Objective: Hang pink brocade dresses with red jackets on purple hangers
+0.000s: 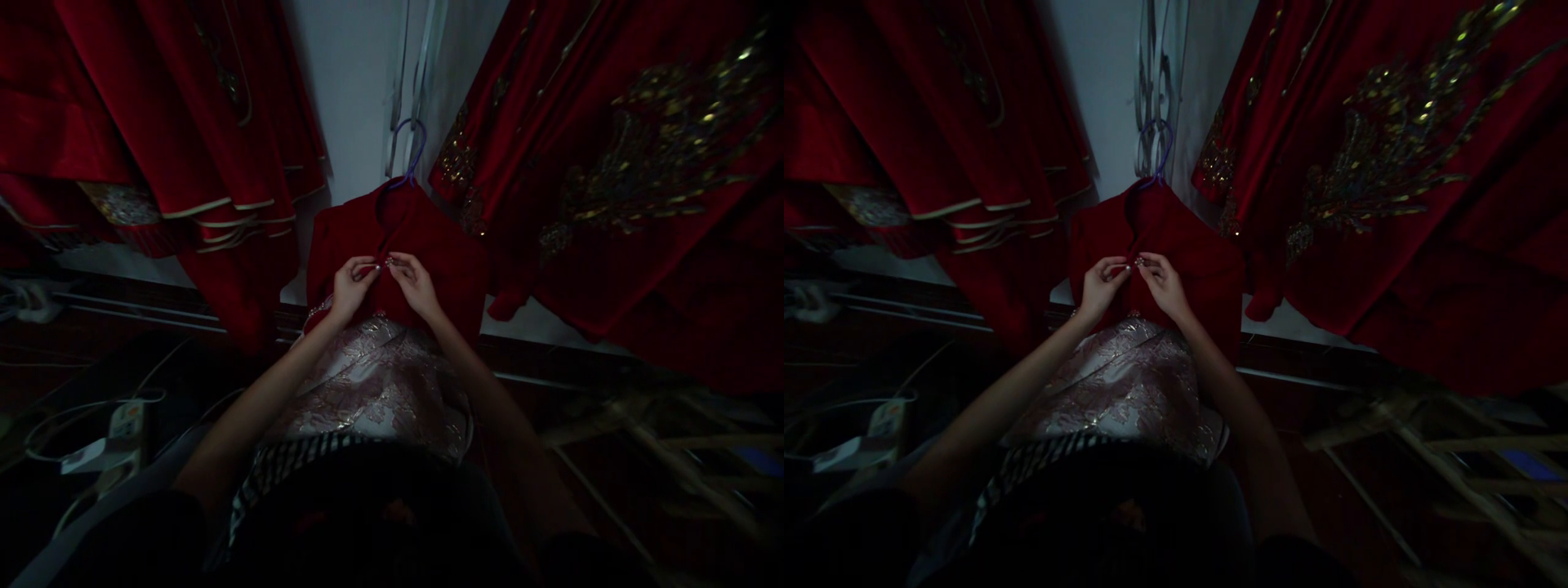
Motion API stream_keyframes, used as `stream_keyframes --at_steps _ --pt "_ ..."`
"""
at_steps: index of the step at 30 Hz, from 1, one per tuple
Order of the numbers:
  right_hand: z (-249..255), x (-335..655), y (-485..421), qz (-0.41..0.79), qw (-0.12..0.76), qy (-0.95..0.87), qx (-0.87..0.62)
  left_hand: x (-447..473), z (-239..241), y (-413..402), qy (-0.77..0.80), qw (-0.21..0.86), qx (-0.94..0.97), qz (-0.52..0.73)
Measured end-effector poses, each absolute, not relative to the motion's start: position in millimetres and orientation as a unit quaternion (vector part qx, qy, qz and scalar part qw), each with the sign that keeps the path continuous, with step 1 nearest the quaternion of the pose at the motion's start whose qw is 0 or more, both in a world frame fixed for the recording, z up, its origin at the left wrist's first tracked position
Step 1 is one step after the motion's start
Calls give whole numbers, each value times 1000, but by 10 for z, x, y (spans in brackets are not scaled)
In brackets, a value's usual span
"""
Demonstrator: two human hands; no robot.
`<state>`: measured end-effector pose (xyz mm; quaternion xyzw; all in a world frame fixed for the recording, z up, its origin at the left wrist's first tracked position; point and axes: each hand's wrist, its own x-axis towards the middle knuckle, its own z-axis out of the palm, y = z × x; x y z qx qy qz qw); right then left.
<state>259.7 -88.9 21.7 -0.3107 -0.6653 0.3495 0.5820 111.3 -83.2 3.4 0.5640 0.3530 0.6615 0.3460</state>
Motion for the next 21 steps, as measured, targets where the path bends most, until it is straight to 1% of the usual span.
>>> stream_keyframes --at_steps 3,5,13,18,21 --pt "186 2595 -874 335 587 -667 -313 1120 41 -876 355 379 541 661" --pt "180 2597 -870 327 587 -668 -320 1100 78 -887 352 372 556 655" --pt "228 2570 -902 284 613 -657 -335 987 183 -883 373 258 679 577" --pt "255 2580 -955 224 619 -656 -368 969 302 -930 353 241 749 507" --pt "267 2599 -998 195 625 -657 -374 961 403 -945 361 191 783 468"
